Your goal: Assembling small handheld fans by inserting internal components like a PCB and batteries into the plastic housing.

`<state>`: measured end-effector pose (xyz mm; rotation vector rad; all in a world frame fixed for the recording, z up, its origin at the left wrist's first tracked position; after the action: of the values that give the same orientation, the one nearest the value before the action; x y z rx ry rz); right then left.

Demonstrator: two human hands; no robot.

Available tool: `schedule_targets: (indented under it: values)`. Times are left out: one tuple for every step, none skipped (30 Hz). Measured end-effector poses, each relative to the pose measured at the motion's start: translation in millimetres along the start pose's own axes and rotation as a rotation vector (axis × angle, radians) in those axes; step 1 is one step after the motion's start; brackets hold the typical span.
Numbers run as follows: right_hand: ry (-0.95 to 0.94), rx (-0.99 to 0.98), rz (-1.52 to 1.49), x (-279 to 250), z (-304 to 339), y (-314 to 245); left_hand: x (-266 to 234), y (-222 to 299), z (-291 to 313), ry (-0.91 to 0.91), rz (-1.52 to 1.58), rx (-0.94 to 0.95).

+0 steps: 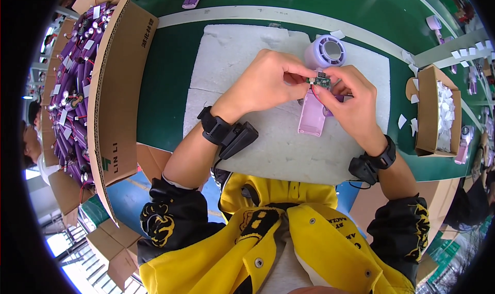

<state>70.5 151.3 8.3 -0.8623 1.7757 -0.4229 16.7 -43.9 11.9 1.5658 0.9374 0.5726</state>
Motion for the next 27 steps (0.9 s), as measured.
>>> schedule_targets:
  values:
    - [0.000, -0.001, 0.001, 0, 0, 0, 1, -1, 0, 0.001, 0.000, 0.001]
    - [0.003, -0.009, 0.004, -1, 0, 0, 2, -1, 0, 0.007, -0.003, 0.007]
    - [0.006, -0.018, 0.006, -1, 0, 0, 2, -2, 0, 0.013, -0.007, 0.012]
    - [0.008, -0.026, 0.009, -1, 0, 0, 3, -2, 1, 0.020, -0.010, 0.017]
    - [0.007, -0.027, 0.008, -1, 1, 0, 4, -1, 1, 0.021, -0.011, 0.017]
    - [0.008, -0.019, -0.007, -1, 1, -1, 4, 0, 1, 0.024, -0.022, 0.021]
    - [0.009, -0.010, -0.022, -1, 1, -1, 5, 1, 1, 0.027, -0.033, 0.024]
    - [0.010, -0.002, -0.038, -1, 1, -1, 5, 1, 1, 0.030, -0.044, 0.027]
    - [0.009, -0.001, -0.038, -2, 2, -2, 6, 1, 1, 0.030, -0.043, 0.026]
    - [0.007, -0.009, -0.025, -2, 2, -2, 6, 1, 1, 0.029, -0.041, 0.029]
    - [0.006, -0.017, -0.011, -3, 2, -2, 7, 1, 1, 0.027, -0.040, 0.032]
    - [0.005, -0.026, 0.002, -4, 2, -3, 7, 1, 1, 0.025, -0.039, 0.035]
    - [0.005, -0.024, 0.002, -4, 2, -3, 7, 2, 1, 0.025, -0.038, 0.034]
    - [0.007, -0.031, 0.009, -4, 2, -3, 7, 2, 1, 0.021, -0.046, 0.029]
    - [0.010, -0.037, 0.017, -3, 2, -3, 6, 3, 1, 0.018, -0.054, 0.025]
    - [0.012, -0.044, 0.024, -3, 1, -4, 6, 3, 1, 0.015, -0.062, 0.021]
    - [0.012, -0.044, 0.024, -3, 1, -4, 6, 3, 1, 0.015, -0.062, 0.021]
    - [0.007, -0.034, 0.013, -3, 1, -4, 6, 3, 2, 0.013, -0.057, 0.011]
    - [0.001, -0.024, 0.002, -2, 1, -4, 5, 2, 2, 0.011, -0.052, 0.002]
    - [-0.004, -0.015, -0.009, -2, 1, -5, 5, 1, 2, 0.010, -0.047, -0.008]
    - [-0.003, -0.013, -0.008, -2, 1, -5, 5, -1, 2, 0.008, -0.046, -0.007]
    - [-0.014, 0.024, -0.041, -1, 1, -5, 4, -3, 2, 0.001, -0.003, -0.029]
    - [-0.024, 0.062, -0.075, 0, 1, -4, 4, -5, 2, -0.007, 0.040, -0.051]
    - [-0.035, 0.100, -0.108, 0, 1, -3, 5, -7, 2, -0.014, 0.082, -0.074]
    - [-0.033, 0.102, -0.107, 0, 1, -3, 6, -6, 2, -0.017, 0.084, -0.074]
    - [-0.030, 0.102, -0.119, 1, 1, -2, 8, -4, 1, -0.023, 0.066, -0.071]
    - [-0.026, 0.103, -0.131, 2, 1, -2, 10, -2, 1, -0.030, 0.048, -0.068]
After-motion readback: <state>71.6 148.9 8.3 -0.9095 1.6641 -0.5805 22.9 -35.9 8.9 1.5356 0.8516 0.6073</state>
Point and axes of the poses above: each hand's wrist, its own z-axis away from the middle knuckle, its own x-axis out of the palm, y = z × x, the point moved 1 cm from there along -z, towards the middle knuckle, and after that the axes turned 11 degrees about z, right-handed, at the moved point
